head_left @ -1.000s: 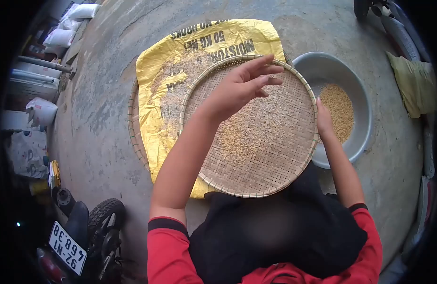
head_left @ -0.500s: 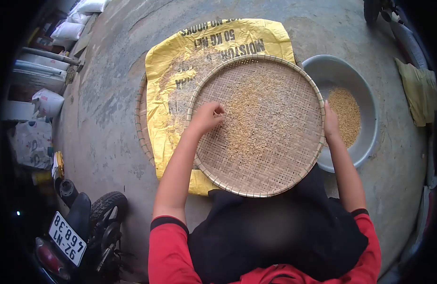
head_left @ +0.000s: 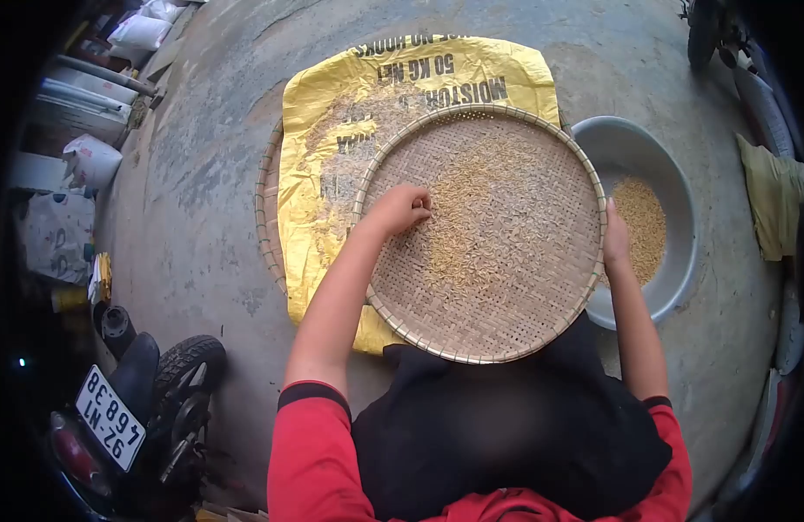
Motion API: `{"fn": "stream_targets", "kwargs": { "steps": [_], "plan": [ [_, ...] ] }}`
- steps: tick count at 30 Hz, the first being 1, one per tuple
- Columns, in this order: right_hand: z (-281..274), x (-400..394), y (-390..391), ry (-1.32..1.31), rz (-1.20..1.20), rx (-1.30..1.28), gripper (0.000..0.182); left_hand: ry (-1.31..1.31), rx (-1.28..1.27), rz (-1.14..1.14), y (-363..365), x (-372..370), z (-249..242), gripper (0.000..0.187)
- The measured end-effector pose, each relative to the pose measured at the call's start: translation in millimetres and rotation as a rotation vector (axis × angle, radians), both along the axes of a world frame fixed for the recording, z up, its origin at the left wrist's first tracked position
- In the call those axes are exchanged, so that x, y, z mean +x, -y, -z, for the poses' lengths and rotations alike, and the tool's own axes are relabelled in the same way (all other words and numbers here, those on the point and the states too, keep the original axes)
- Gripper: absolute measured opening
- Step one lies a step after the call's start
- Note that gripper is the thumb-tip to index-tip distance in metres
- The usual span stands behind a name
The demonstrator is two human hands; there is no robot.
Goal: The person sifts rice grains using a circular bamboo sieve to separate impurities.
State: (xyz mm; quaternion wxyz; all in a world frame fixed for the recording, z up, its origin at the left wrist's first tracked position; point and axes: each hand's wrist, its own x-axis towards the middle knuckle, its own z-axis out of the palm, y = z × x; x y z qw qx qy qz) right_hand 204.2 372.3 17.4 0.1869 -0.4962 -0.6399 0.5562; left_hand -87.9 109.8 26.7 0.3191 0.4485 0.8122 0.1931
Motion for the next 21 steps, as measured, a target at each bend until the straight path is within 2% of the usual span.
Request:
{"fn": "stream_targets", "kwargs": {
  "steps": [6, 11, 15, 17, 19, 21],
  "plan": [
    [6.8, 1.4, -3.4, -0.014, 0.006, -0.007, 0.060, -0.176, 0.038, 0.096, -1.1, 8.5, -3.4, 0.013],
    [8.9, 2.5, -5.4, 0.014, -0.016, 0.000, 0.062, -0.383, -0.037, 0.133, 1.7, 20.7, -2.2, 0.014],
    [9.4, 2.3, -5.2, 0.012, -0.004, -0.006, 0.061, -0.385, -0.015, 0.133, -0.5, 15.7, -3.4, 0.014],
    [7.7, 2.3, -6.3, 0.026, -0.012, -0.012, 0.061, -0.304, -0.037, 0.029, -10.4, 12.5, -7.9, 0.013],
    [7.9, 2.0, -5.0, -0.011, -0.020, -0.029, 0.060, -0.117, 0.053, -0.072, -40.1, 24.6, -39.0, 0.020],
    [7.5, 2.3, -5.2, 0.008, -0.024, -0.028, 0.059, 0.284, 0.422, -0.130, -68.3, 64.6, -91.4, 0.026]
  ]
}}
